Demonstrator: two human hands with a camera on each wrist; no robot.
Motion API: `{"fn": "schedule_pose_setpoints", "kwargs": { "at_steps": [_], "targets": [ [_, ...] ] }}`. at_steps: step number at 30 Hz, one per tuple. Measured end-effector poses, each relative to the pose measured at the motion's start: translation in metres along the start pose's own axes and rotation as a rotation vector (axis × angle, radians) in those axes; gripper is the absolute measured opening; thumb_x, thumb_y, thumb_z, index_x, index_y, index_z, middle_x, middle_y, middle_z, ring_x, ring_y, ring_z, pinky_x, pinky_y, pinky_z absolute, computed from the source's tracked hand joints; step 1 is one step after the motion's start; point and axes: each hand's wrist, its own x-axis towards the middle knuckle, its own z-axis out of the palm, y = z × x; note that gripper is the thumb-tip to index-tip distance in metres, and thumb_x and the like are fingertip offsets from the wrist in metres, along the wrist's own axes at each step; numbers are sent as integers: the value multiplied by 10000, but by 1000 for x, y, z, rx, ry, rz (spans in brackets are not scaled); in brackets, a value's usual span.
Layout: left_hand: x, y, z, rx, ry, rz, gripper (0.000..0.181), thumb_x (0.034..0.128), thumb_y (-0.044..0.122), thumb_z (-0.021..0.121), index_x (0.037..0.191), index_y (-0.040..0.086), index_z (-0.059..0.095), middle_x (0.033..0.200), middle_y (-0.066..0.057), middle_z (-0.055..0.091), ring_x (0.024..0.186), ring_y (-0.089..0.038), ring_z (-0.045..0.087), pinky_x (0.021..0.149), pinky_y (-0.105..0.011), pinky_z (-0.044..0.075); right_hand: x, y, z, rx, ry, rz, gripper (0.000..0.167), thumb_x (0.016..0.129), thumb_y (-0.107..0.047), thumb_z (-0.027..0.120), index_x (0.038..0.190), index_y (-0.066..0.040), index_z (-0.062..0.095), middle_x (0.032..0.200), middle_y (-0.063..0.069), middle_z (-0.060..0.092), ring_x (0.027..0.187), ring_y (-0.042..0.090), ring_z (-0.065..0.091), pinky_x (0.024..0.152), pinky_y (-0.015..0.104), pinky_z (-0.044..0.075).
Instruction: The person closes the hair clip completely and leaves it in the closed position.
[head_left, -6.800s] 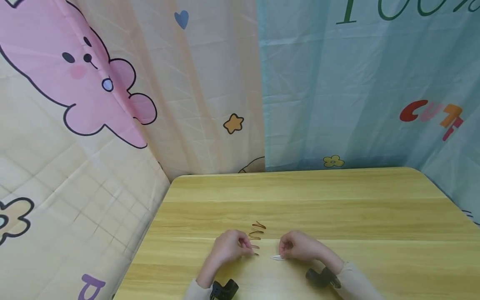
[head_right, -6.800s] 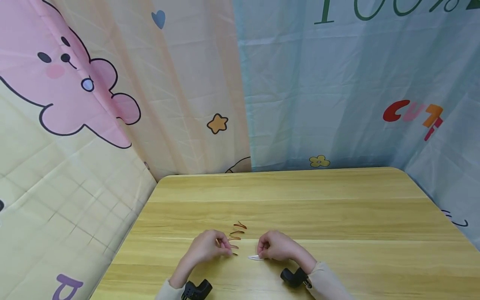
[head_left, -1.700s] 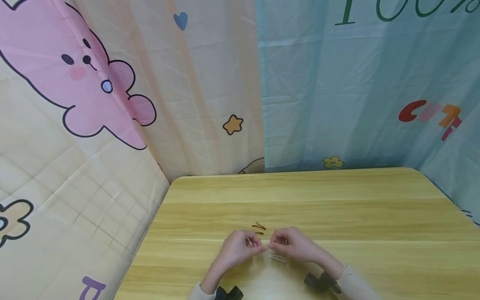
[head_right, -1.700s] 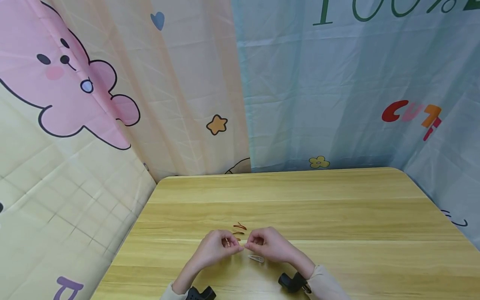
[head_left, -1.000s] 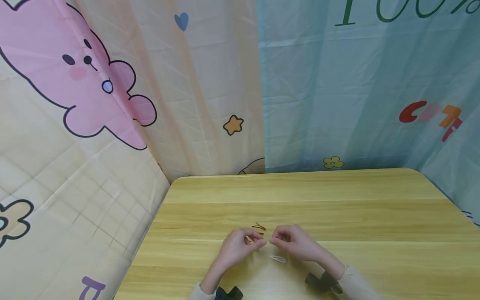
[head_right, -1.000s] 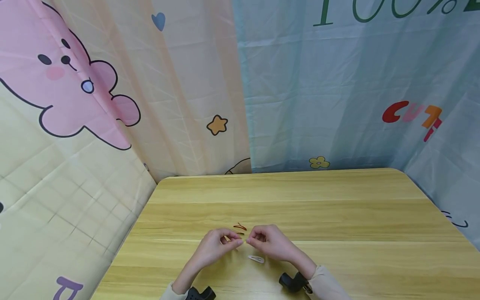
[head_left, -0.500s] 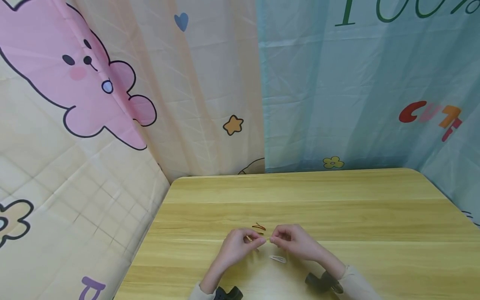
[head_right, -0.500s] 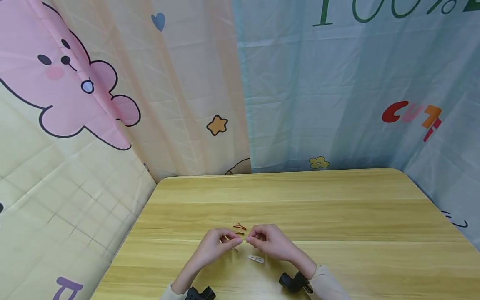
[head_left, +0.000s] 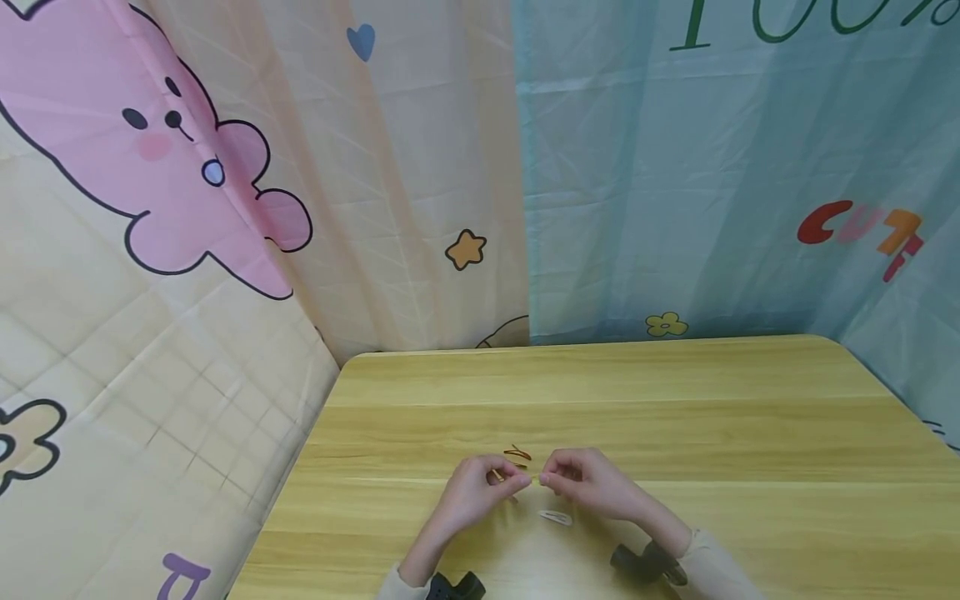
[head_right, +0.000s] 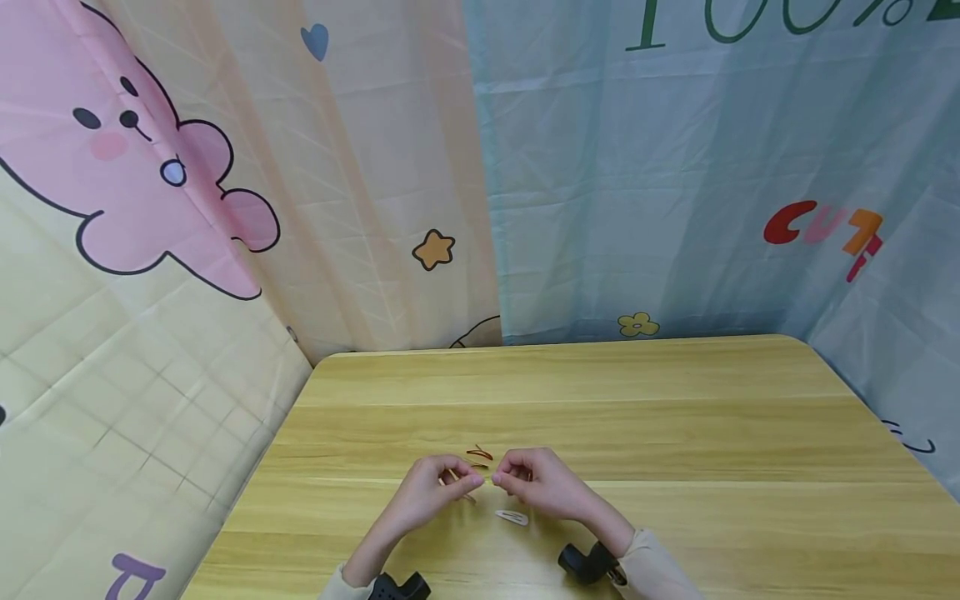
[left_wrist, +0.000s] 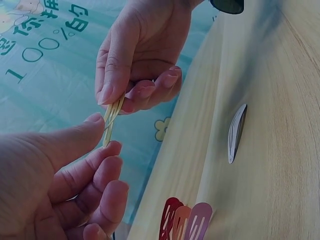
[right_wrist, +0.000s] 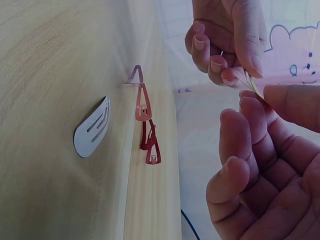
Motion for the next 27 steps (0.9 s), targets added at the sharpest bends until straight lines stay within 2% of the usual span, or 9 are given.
{"fn": "schedule_pose_setpoints", "kwargs": {
  "at_steps": [3, 8, 14, 20, 23, 27],
  "targets": [
    [0, 0, 0, -4, -6, 7, 267, 871, 378, 678, 859, 112, 703, 737, -51, 680, 555, -279, 612, 401, -175, 322, 0, 5, 0, 3, -2, -1, 98, 949, -113, 585, 870, -78, 630, 709, 147, 585, 574, 36, 478, 513, 224, 427],
    [-1, 0, 0, -18, -14, 15, 249, 878, 352, 676, 851, 105, 693, 731, -67, 671, 566, -288, 610, 404, -174, 316, -2, -7, -1, 9, -1, -11, 93, 939, -73, 589, 854, -88, 624, 697, 177, 580, 566, 28, 472, 511, 206, 419],
    [-1, 0, 1, -18, -21, 21, 210, 889, 308, 672, 853, 101, 681, 744, -76, 663, 587, -280, 615, 413, -173, 321, 1, 21, 3, -12, -3, -33, 99, 932, -150, 620, 844, -106, 627, 673, 39, 584, 559, 10, 459, 502, 190, 401],
    [-1, 1, 1, -21, -28, 36, 151, 903, 243, 662, 855, 100, 671, 762, -83, 660, 600, -266, 619, 420, -176, 336, 2, 24, 2, 8, -22, -62, 140, 932, -221, 624, 840, -116, 625, 673, -34, 566, 570, 19, 476, 507, 202, 420],
    [0, 0, 1, -19, -32, 46, 155, 907, 252, 655, 855, 105, 665, 769, -82, 658, 607, -247, 621, 426, -178, 346, 2, 23, 2, 5, -27, -66, 181, 938, -224, 614, 848, -67, 623, 675, 8, 573, 574, 23, 483, 510, 209, 428],
    [0, -1, 1, -25, -40, 54, 155, 910, 256, 650, 859, 109, 659, 779, -86, 653, 617, -238, 623, 432, -178, 351, 1, 21, 3, 25, -38, -54, 216, 944, -212, 604, 862, -11, 614, 684, 133, 583, 567, 31, 494, 506, 212, 433]
  ]
}}
